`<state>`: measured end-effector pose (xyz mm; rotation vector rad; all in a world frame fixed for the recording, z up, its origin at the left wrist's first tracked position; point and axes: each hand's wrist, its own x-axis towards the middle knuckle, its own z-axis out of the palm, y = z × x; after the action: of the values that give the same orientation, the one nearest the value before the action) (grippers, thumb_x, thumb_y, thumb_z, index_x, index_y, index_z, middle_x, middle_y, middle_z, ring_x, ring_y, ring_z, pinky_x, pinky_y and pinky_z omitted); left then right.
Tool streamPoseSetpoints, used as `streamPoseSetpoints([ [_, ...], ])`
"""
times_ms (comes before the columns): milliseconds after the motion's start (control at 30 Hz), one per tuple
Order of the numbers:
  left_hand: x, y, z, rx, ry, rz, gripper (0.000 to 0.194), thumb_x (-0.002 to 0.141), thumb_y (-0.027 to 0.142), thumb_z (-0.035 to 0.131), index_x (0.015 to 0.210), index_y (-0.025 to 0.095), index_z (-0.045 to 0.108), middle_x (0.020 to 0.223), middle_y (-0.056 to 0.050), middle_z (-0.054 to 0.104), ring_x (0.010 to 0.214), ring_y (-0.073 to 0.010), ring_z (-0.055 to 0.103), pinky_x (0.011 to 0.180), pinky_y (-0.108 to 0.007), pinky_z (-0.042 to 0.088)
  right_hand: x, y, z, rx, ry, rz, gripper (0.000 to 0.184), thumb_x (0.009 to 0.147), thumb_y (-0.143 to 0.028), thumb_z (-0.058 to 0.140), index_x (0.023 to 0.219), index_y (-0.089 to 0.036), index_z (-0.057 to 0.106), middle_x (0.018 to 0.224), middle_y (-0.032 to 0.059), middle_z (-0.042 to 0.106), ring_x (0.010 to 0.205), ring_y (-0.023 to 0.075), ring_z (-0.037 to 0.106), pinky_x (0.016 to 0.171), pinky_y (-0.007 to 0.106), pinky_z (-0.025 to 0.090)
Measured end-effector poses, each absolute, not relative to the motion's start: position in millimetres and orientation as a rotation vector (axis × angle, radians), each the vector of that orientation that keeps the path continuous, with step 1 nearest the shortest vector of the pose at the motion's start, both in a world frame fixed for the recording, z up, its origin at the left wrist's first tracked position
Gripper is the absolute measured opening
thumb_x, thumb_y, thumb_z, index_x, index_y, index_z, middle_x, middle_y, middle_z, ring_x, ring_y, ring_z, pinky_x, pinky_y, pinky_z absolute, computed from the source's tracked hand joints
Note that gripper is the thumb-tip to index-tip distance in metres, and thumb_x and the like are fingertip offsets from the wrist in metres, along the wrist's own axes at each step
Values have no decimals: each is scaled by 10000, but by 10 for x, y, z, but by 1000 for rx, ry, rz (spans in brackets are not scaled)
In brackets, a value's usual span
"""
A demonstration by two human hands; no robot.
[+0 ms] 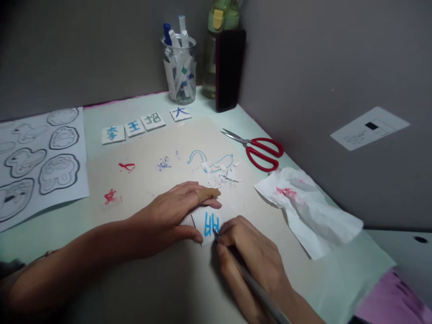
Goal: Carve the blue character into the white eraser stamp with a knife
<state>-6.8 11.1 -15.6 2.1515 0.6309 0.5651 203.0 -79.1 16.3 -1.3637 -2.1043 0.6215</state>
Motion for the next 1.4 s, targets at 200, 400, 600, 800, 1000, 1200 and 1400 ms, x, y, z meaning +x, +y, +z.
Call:
streamPoseSetpoints([
  [200,-67,113,-164,2145,636,563,662,804,222,872,1365,171,525,1422,-97,617,1346,-265,504,1178,-421,376,2032,-805,176,-1366,-2096,650,189,967,-73,478,889,-237,529,816,-20,639,696,109,641,633,213,515],
  [400,-66,104,-141,2135,659,541,646,807,216,865,1363,164,539,1424,-104,614,1354,-274,499,1186,-439,373,2044,-811,160,-1388,-2096,646,179,963,-81,493,899,-242,534,835,-17,650,707,119,655,636,222,531],
  [600,-70,104,-147,2116,655,536,637,807,242,866,1360,179,556,1416,-112,616,1353,-293,501,1175,-471,387,2052,-806,173,-1361,-2131,648,179,972,-88,468,911,-247,527,851,6,661,731,142,679,638,250,545],
  [800,-73,108,-153,2110,660,542,602,821,252,856,1348,214,568,1444,-104,594,1366,-294,497,1199,-495,355,2041,-801,159,-1370,-2137,623,196,964,-74,469,894,-252,511,833,-5,661,706,134,669,624,241,537],
  [1000,-68,108,-162,2124,654,543,612,812,254,864,1341,191,564,1454,-109,586,1366,-281,497,1206,-461,354,2050,-801,161,-1362,-2151,631,195,967,-80,461,891,-254,504,836,-4,660,706,132,670,616,235,533],
  [1200,-70,104,-176,2121,659,556,601,810,248,865,1333,193,575,1457,-102,585,1366,-282,496,1204,-469,362,2071,-821,169,-1362,-2130,648,190,962,-87,467,879,-254,503,812,-7,655,695,141,671,600,238,533],
  [1400,-77,102,-176,2115,653,559,594,832,259,846,1356,210,571,1460,-101,582,1364,-287,498,1206,-481,354,2039,-795,204,-1348,-2085,675,196,947,-80,473,854,-246,523,788,-17,655,664,120,655,592,213,527],
])
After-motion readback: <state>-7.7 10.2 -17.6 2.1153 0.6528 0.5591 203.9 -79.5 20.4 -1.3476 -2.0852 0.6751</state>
